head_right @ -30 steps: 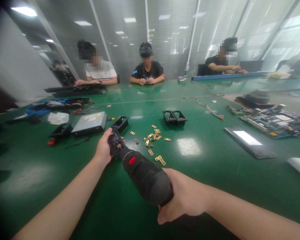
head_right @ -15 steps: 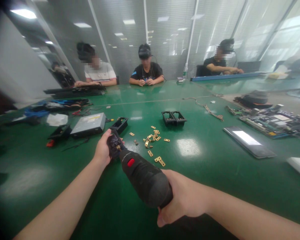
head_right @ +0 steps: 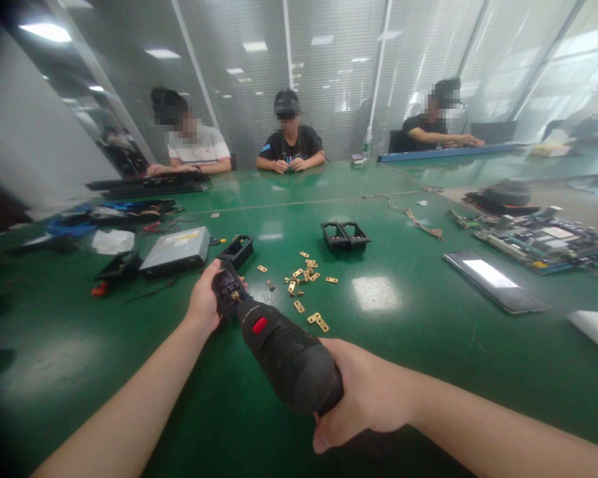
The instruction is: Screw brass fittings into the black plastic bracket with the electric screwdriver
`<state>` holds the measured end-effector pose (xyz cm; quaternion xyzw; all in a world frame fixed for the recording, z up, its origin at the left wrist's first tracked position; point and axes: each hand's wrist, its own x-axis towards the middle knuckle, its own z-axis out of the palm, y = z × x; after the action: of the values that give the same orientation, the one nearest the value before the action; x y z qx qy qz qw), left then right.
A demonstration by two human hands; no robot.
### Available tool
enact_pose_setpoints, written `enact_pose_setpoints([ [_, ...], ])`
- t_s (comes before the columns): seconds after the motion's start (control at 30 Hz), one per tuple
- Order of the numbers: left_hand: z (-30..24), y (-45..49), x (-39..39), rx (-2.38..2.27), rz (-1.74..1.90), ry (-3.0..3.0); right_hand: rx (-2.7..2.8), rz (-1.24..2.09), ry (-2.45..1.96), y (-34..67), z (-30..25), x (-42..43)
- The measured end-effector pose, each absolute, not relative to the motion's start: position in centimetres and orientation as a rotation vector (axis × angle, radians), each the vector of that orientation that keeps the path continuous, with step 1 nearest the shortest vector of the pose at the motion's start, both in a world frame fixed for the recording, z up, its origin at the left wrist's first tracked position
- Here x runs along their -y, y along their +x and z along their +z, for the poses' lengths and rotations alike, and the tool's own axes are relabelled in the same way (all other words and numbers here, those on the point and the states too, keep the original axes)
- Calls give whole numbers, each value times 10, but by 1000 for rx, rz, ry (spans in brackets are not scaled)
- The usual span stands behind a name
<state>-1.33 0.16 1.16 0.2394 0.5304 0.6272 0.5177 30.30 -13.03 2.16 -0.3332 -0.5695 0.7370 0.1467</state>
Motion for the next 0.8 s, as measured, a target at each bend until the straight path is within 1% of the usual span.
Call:
enact_pose_setpoints([
  [0.2,12,-11,-1,-1280,1510,564,1617,2153,-971,304,19,131],
  [0.8,7,-13,-3,-1260,1522,576,1650,2095,-900,305,15,132],
])
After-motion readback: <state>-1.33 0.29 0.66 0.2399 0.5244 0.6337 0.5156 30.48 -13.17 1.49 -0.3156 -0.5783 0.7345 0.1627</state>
